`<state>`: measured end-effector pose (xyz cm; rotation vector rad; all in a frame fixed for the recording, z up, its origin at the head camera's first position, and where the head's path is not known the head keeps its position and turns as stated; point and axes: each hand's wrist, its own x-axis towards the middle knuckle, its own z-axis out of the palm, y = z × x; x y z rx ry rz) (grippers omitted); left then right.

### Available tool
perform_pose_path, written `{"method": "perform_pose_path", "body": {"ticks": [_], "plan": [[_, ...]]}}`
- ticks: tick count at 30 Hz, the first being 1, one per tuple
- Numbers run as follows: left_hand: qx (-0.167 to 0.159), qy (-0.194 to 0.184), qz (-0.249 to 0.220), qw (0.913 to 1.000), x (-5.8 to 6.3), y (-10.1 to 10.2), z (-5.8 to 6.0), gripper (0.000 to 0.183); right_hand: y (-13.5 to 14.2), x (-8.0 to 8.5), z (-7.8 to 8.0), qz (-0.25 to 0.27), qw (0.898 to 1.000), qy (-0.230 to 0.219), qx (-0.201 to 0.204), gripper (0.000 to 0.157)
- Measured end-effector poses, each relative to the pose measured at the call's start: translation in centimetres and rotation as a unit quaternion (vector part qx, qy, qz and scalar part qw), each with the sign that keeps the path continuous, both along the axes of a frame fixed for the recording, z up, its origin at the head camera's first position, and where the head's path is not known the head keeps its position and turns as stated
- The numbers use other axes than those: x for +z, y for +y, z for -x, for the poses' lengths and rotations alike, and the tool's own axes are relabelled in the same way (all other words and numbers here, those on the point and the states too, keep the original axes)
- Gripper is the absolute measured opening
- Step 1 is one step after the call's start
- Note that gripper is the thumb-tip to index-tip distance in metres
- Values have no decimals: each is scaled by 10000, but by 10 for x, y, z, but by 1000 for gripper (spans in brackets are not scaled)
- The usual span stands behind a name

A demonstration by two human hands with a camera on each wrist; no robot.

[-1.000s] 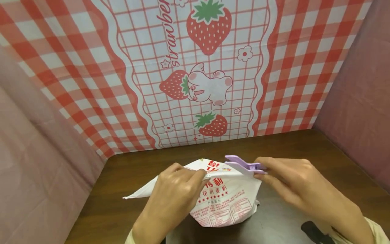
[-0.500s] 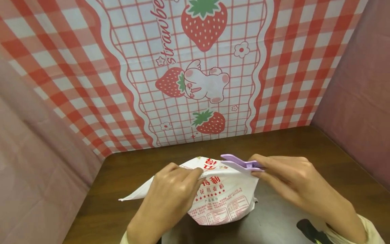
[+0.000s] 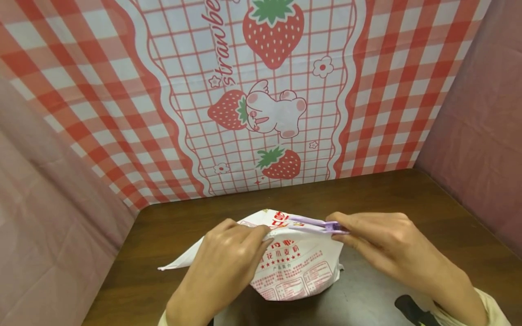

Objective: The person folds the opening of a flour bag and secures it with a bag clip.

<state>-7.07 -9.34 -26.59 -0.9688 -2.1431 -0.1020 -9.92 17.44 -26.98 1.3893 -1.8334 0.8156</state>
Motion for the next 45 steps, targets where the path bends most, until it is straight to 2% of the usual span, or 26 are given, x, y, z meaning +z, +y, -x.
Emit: {"method": "perform_pose_path", "body": {"ticks": [12,27,39,45], "plan": [[1,73,-84,9999,1,-1,0,11,0,-9,3,-201,9998,45,-71,29],[-18,280,-114,9995,6,1,-4,16,-3,-16,1,-406,9979,269,-434,31],[-20,342,-189,9992,8,4,-7,16,-6,-19,0,-688,9937,143,-874,32],[-55,395,-264,9989,9,6,-8,16,-7,-21,-1,-749,9925,142,-955,31]]}}
